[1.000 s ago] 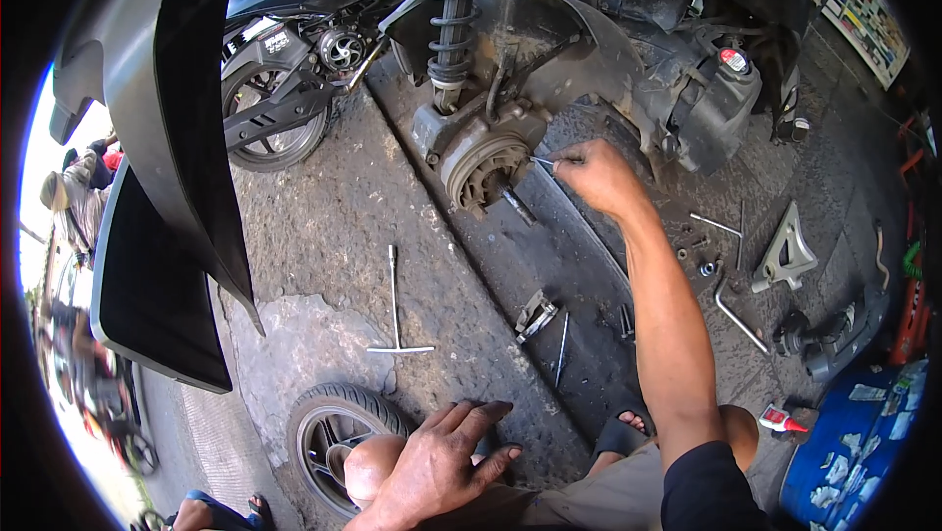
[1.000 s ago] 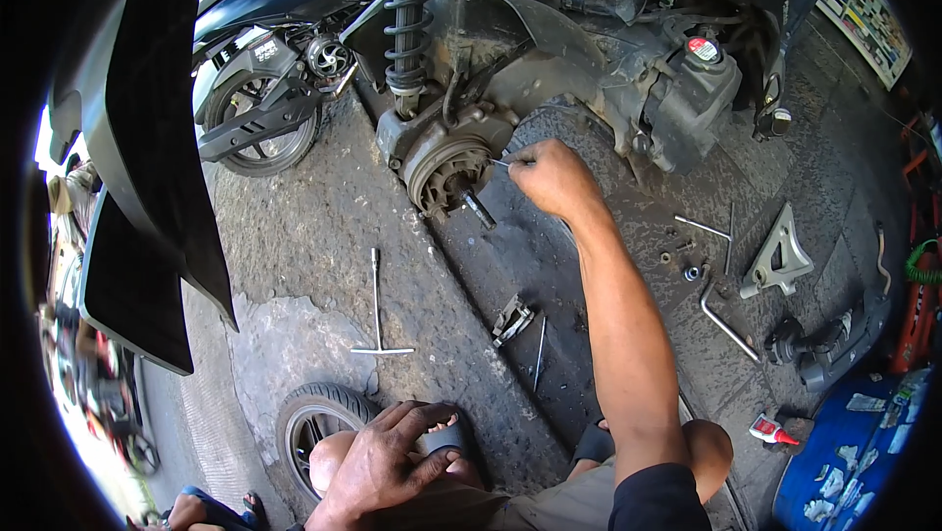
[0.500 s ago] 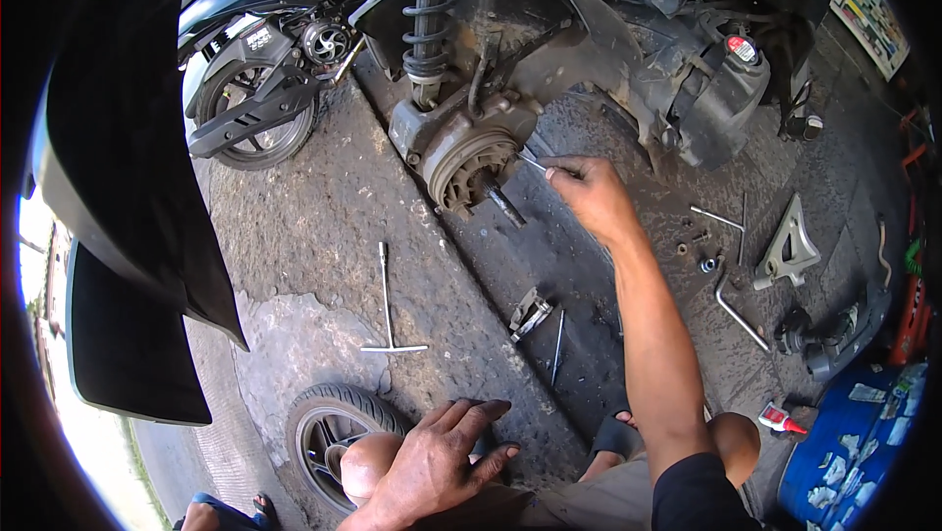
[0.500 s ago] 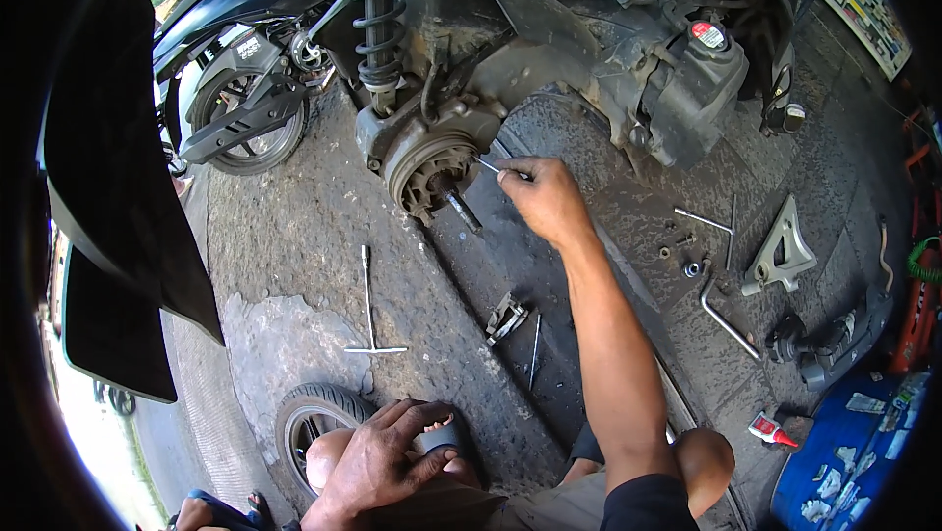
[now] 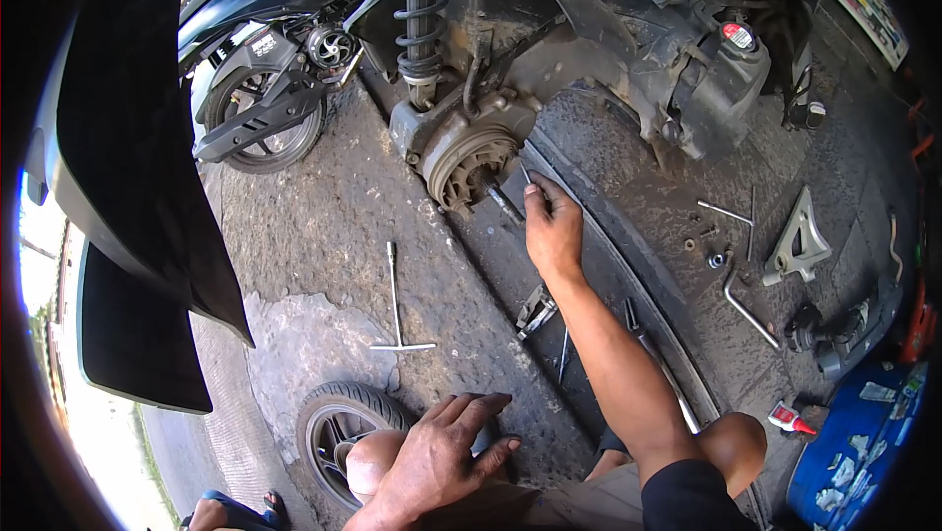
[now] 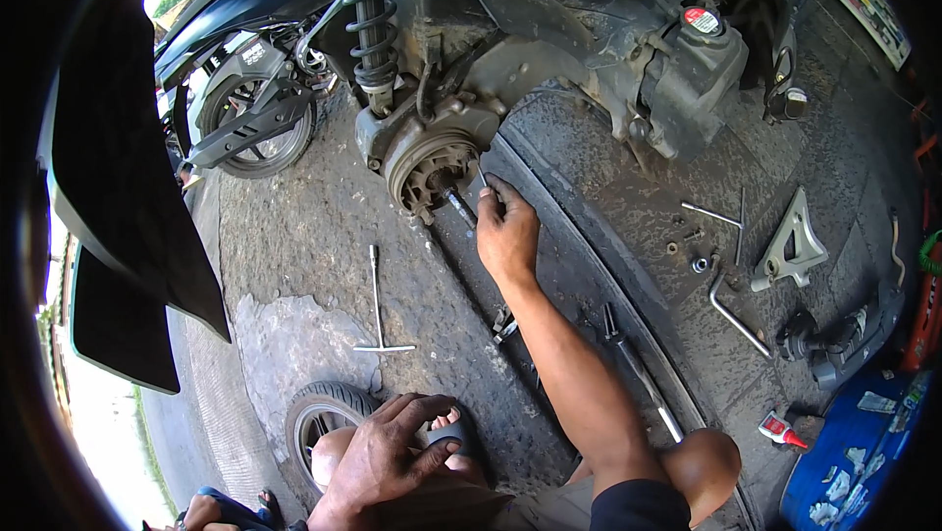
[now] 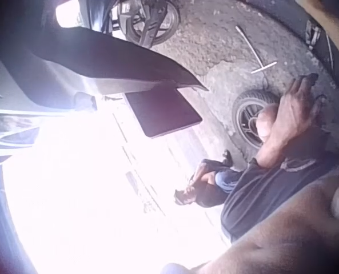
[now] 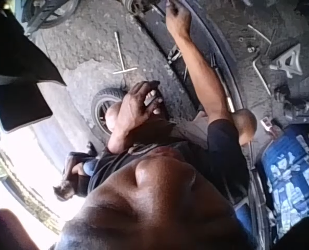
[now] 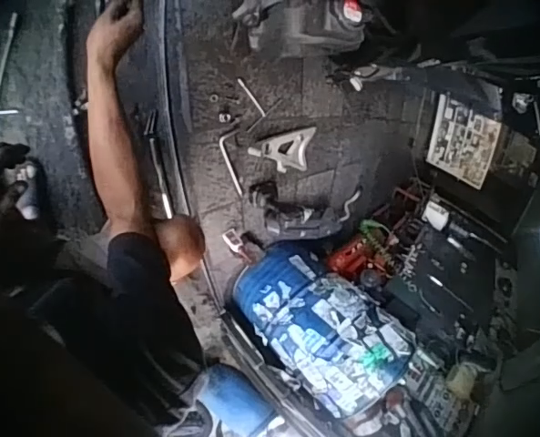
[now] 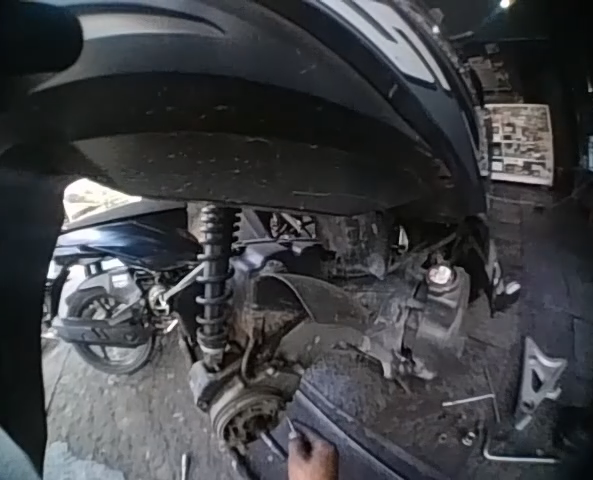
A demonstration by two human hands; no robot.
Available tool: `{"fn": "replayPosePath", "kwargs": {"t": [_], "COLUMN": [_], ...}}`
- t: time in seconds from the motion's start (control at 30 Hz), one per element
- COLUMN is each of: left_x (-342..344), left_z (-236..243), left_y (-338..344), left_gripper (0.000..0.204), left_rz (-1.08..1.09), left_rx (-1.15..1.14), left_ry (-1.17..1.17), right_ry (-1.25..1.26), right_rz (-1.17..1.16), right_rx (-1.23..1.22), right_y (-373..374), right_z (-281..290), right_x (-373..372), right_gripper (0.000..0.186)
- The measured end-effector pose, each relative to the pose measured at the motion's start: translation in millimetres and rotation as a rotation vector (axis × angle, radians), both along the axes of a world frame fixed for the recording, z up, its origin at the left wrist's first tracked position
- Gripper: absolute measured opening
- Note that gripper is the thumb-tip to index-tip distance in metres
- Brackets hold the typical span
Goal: Removing and cleaning components of a motorcycle's rear brake system.
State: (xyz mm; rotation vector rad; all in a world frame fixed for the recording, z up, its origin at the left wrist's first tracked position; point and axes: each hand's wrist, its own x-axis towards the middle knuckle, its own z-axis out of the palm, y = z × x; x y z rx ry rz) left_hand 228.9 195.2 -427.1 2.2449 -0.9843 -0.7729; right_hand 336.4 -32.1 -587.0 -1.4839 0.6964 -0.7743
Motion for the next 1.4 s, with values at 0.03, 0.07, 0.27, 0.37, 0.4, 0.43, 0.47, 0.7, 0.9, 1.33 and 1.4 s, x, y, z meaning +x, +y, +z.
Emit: {"fn": "replayPosePath", "kwargs": {"t": [0.03, 0.07, 0.27, 0.37, 0.4, 0.43, 0.47, 0.7, 0.9, 1.33, 1.4], "left_x": [-0.8, -1.3, -4.5, -7.7, -8.4, -9.2, -9.9, -14.1, -13.9, -13.3, -13.9], "left_z": [-0.2, -0.2, 2.8, 4.5, 4.9, 5.3, 5.7, 7.6, 7.7, 9.2, 10.1], "left_y": [1.1, 2.3, 8.4, 10.0, 10.4, 10.6, 10.9, 12.1, 14.5, 22.8, 24.5], "left_gripper": [0.046, 0.046, 0.045, 0.045, 0.045, 0.045, 0.045, 0.045, 0.046, 0.041, 0.042], "left_rz": [-0.001, -0.01, 0.004, -0.012, -0.005, -0.014, -0.029, -0.019, -0.013, 0.017, 0.018], "left_rx": [0.003, 0.008, 0.002, -0.006, -0.005, -0.01, -0.016, -0.021, 0.01, 0.007, 0.008], "left_ry": [-0.011, -0.008, -0.022, -0.01, -0.018, -0.025, -0.024, -0.045, -0.033, -0.036, -0.033], "right_ry": [-0.042, 0.01, 0.307, 0.383, 0.381, 0.308, 0.265, -0.04, 0.085, 0.695, 0.586], "right_rz": [0.006, 0.007, 0.177, 0.327, 0.327, 0.373, 0.413, 0.435, 0.228, 0.598, 0.419], "right_rx": [-0.022, -0.011, -0.069, -0.222, -0.224, -0.206, -0.179, 0.398, 0.419, -0.25, -0.287], "right_y": [2.8, 4.6, -19.9, -44.5, -49.1, -52.7, -55.2, -50.7, -42.8, -82.1, -80.5], "right_z": [-1.1, -1.4, 16.4, 28.8, 30.7, 31.7, 31.7, 18.9, 6.6, 18.2, 7.2], "right_x": [1.2, 1.7, -3.9, -12.5, -13.9, -15.6, -17.3, -21.3, -13.7, -21.7, -16.1], "right_gripper": [0.029, 0.028, 0.03, 0.03, 0.03, 0.031, 0.032, 0.025, 0.023, 0.037, 0.035]}}
